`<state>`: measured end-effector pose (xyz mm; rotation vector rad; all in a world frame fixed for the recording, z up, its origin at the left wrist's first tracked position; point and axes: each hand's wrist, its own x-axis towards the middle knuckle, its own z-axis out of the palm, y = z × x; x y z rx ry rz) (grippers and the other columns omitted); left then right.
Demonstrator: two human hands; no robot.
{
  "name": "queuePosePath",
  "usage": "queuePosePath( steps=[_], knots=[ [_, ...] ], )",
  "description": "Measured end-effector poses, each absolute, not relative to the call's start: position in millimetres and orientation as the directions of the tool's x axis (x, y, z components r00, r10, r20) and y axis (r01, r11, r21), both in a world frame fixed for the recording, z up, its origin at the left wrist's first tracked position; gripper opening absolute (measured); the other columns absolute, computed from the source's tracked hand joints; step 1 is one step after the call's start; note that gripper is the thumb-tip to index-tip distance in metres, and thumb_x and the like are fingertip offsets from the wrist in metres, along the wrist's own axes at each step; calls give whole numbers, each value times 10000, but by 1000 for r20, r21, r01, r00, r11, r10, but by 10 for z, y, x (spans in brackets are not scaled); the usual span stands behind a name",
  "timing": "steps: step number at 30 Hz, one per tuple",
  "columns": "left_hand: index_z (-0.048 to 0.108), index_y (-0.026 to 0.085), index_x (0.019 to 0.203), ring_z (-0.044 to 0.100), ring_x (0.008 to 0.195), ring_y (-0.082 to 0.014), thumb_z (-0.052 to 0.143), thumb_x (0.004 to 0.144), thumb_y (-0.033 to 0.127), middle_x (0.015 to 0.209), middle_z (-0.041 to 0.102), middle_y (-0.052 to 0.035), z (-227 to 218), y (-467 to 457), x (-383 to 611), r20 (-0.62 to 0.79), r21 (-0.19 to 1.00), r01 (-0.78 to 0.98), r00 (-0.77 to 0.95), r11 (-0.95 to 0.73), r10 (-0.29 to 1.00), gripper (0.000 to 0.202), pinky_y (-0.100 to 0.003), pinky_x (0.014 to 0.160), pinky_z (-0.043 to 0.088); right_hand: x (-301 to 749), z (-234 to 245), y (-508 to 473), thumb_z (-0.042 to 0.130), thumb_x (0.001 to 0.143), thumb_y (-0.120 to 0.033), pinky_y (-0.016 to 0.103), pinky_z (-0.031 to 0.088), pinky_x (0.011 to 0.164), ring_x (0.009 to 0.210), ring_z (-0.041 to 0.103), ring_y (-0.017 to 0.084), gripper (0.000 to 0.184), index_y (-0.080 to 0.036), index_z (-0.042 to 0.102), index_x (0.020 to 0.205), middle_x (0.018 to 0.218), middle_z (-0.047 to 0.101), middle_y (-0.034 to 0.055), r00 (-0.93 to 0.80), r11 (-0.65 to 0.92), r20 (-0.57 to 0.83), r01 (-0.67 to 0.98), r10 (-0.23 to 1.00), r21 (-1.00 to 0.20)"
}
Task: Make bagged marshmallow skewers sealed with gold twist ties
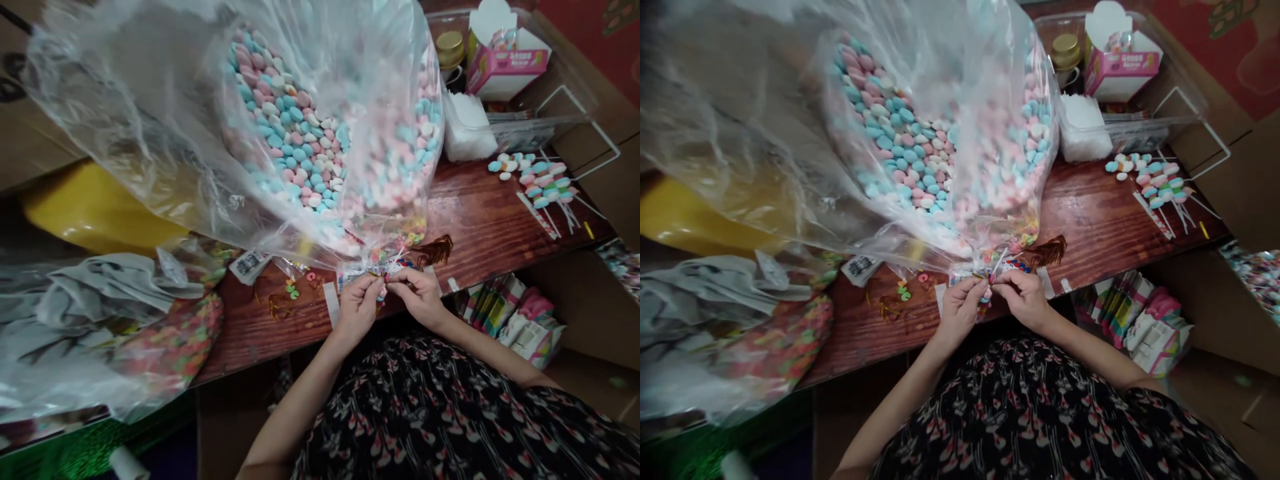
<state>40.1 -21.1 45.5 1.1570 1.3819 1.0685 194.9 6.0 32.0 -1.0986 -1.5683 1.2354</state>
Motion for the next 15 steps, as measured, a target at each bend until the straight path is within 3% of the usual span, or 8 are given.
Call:
queuePosePath(
  steps=[3,5,8,11,13,15],
  knots=[
    [614,171,634,501,607,-118,556,883,361,620,567,2,464,-195,396,-114,983,140,-17,115,993,319,-230,624,404,1991,287,145,637,824,-298,230,435,605,616,538,109,151,-180,626,731,662,614,-24,-347,-13,-32,59,937,-998],
    [620,167,611,494,582,-110,581,861,361,598,568,-1,495,-177,381,-128,984,125,22,124,992,319,-223,590,397,2044,297,251,625,814,-310,225,429,609,615,528,103,162,-170,601,736,664,600,-28,-494,-96,-94,21,864,-995],
    [636,160,588,460,476,-88,636,804,383,530,552,6,570,-166,342,-305,950,-18,164,312,938,311,-204,480,359,2144,377,402,583,836,-329,216,406,591,615,500,99,185,-164,561,756,662,563,-31,-748,-78,-80,38,659,-996],
    [678,144,612,442,373,-75,678,742,386,499,571,-3,639,-183,292,-494,811,-136,365,570,790,275,-188,371,302,2223,521,468,488,898,-273,245,409,635,665,477,115,164,-168,546,786,696,548,-8,-857,334,116,68,502,-940],
    [692,133,605,459,349,-78,711,693,353,511,613,-29,662,-200,260,-540,730,-147,475,667,695,238,-181,335,299,2250,621,465,407,917,-202,289,405,671,698,458,142,184,-170,548,802,731,558,27,-885,697,316,13,342,-717],
    [689,130,585,469,338,-81,728,660,312,521,643,-49,660,-210,233,-550,663,-142,573,735,607,201,-174,314,309,2258,692,448,375,915,-151,326,388,676,700,436,163,217,-165,564,809,737,562,50,-887,907,443,-78,126,-414]
  ],
)
